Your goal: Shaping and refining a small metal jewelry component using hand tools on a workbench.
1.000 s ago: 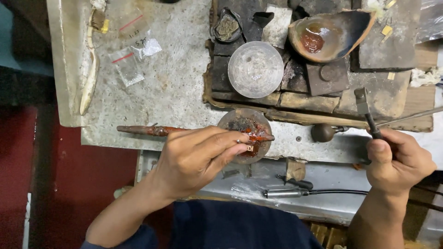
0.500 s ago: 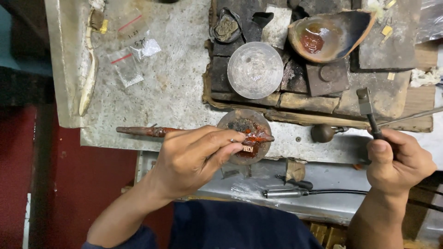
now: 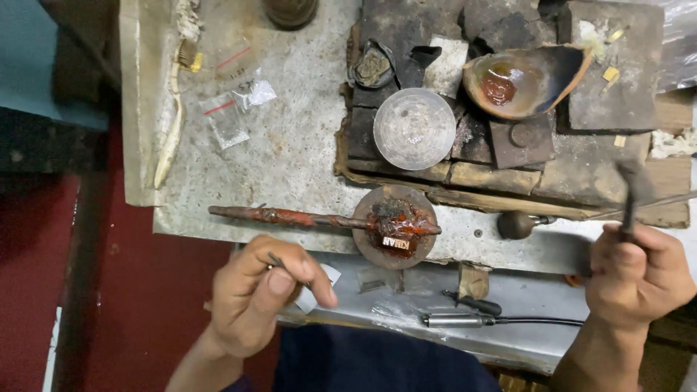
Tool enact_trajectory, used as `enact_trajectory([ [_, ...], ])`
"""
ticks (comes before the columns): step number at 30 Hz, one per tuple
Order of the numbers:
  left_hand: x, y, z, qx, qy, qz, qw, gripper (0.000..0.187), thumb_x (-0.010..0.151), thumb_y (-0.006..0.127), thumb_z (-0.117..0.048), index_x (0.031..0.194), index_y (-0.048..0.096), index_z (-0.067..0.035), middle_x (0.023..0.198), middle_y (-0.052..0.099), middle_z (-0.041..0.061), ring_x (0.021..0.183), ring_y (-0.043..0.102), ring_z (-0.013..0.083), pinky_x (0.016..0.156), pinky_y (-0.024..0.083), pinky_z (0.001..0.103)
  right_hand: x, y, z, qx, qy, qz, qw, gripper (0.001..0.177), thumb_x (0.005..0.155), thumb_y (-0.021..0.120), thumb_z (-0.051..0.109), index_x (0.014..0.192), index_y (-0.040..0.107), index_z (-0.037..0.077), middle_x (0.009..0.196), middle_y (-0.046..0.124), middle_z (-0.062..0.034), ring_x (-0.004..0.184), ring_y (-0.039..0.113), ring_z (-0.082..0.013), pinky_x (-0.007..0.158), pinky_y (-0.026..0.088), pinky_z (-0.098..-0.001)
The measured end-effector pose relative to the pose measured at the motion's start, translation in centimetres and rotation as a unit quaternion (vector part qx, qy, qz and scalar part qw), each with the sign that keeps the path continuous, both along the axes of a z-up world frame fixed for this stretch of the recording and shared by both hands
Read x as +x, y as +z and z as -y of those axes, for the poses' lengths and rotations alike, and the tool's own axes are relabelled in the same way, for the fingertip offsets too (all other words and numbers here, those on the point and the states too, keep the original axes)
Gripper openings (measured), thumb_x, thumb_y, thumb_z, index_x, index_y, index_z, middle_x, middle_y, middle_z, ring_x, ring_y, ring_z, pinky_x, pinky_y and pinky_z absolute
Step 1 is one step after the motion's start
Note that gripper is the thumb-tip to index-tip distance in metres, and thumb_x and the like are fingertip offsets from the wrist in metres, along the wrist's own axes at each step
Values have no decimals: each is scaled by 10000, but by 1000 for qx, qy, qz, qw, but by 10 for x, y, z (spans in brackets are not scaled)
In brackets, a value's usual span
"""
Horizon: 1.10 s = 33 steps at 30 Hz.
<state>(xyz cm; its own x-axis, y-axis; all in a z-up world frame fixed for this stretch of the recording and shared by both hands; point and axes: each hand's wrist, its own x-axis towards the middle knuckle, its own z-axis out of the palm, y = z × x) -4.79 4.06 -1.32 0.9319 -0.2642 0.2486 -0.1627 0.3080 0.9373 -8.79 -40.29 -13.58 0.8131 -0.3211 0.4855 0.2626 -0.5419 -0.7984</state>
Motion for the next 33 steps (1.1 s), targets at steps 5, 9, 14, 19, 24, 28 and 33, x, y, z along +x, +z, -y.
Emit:
enact_trajectory([
  [5, -53, -72, 6, -320, -118, -206, 917, 183, 1112, 324, -113, 1074, 484, -31, 834, 691, 268, 472, 426, 217, 404, 357, 296, -19, 22, -40, 119, 115, -14, 986, 374, 1142, 423, 351, 1224, 359, -9, 716, 502, -240, 591, 578, -286, 595, 567, -396],
  [9, -59, -79, -19, -271, 34, -257, 927, 273, 1081, 348, -14, 917, 564, -47, 815, 705, 178, 610, 673, 201, 405, 520, 256, -28, 21, -65, 153, 99, -57, 982, 283, 1120, 458, 316, 1229, 365, 72, 743, 463, -215, 587, 523, -277, 596, 524, -404],
  [14, -46, -82, -47, 9, 201, -158, 967, 188, 1032, 415, -81, 924, 568, -65, 849, 550, 70, 630, 537, 139, 468, 388, 224, -11, 13, -64, 166, 93, -35, 981, 258, 1133, 458, 280, 1226, 399, 47, 672, 425, -182, 496, 426, -234, 541, 434, -344],
  [19, -28, -75, -56, 370, 281, 70, 882, 246, 1014, 403, -77, 945, 627, -6, 851, 646, 107, 718, 590, 200, 656, 470, 313, -9, 4, -59, 201, 72, -13, 977, 262, 1100, 520, 292, 1182, 440, 57, 728, 446, -135, 475, 441, -186, 508, 425, -311],
  [24, -20, -78, -70, 539, 261, 219, 771, 239, 1033, 484, -51, 1110, 698, 21, 966, 747, 100, 565, 600, 165, 472, 449, 298, 0, 20, -72, 192, 132, -15, 972, 215, 1067, 498, 285, 1118, 460, 80, 563, 403, -90, 420, 345, -147, 444, 311, -261],
  [28, -39, -79, -62, 202, 211, -63, 954, 191, 1052, 419, -141, 1155, 549, -47, 562, 484, 0, 477, 466, 91, 475, 424, 238, -2, 18, -70, 191, 135, -10, 972, 219, 1069, 495, 282, 1132, 466, 74, 566, 398, -70, 418, 355, -139, 443, 323, -256],
  [33, -44, -88, -62, -103, 162, -135, 972, 124, 946, 478, -120, 826, 507, -108, 695, 442, 37, 518, 243, 66, 448, 178, 196, 0, 16, -70, 190, 151, 8, 970, 194, 1063, 506, 248, 1120, 493, 63, 609, 461, -63, 435, 412, -123, 443, 345, -240],
])
